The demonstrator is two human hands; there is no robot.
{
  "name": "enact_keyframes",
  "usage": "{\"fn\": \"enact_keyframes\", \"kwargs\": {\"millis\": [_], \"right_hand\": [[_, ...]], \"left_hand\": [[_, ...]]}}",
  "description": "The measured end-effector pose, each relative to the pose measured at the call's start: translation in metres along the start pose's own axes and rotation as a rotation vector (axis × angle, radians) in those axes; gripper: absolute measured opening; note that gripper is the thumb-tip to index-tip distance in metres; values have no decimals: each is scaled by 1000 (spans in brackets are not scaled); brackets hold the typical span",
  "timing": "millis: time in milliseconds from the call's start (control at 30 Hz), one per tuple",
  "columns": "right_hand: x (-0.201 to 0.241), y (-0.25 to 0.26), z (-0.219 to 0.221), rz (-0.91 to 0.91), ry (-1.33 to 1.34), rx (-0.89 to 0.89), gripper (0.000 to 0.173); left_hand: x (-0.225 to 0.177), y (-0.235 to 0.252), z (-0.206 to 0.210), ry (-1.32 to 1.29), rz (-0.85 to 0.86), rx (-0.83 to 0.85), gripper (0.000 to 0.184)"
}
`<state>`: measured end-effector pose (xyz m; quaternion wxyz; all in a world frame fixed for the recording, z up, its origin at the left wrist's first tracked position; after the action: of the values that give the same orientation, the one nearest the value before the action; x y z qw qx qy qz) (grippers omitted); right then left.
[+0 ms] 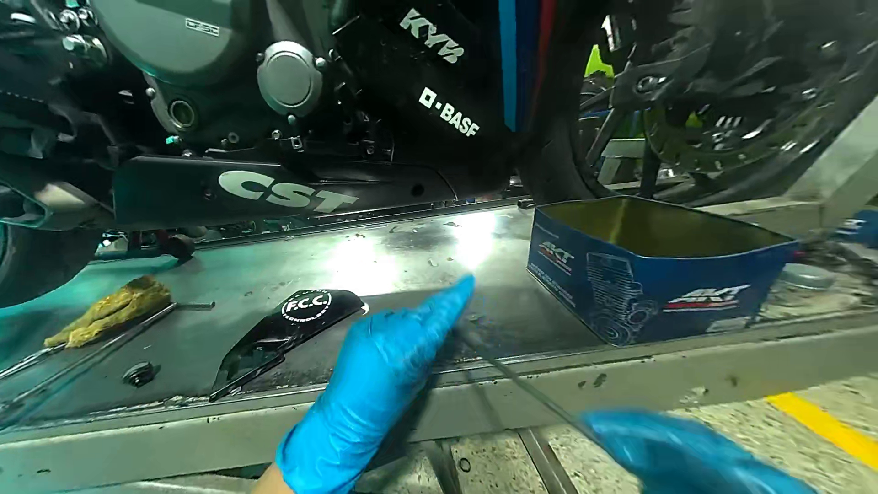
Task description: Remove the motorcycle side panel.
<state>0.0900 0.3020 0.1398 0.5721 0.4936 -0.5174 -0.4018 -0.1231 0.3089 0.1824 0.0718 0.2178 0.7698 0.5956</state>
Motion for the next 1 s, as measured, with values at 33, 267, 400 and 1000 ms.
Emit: {"fn": "enact_keyframes", "kwargs": {"millis": [33,267,400,1000], "right_hand": [[-2,10,3,-50,-53,-18,18],[-39,72,41,-381,-340,-160,24],[-55,92,59,-468,-297,-171,21],[-83,135,94,-373,-235,-86,12]], "left_hand": [[5,11,0,43,-38,-22,47],[-3,-13,-13,102,-200,-110,51],[-12,-38,-18,76,-219,-50,39],[2,18,2,-272,-236,-485,55]]}}
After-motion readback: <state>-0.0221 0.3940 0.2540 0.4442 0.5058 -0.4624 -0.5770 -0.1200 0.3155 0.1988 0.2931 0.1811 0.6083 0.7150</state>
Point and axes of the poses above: each hand's wrist, its own y-axis towards the middle knuckle, its own z-axis out of the palm, x = y × z, the point moved 10 cm from there along y, towards the middle knuckle, and after that the axes turned 13 degrees about -x, right-handed, at the moved point
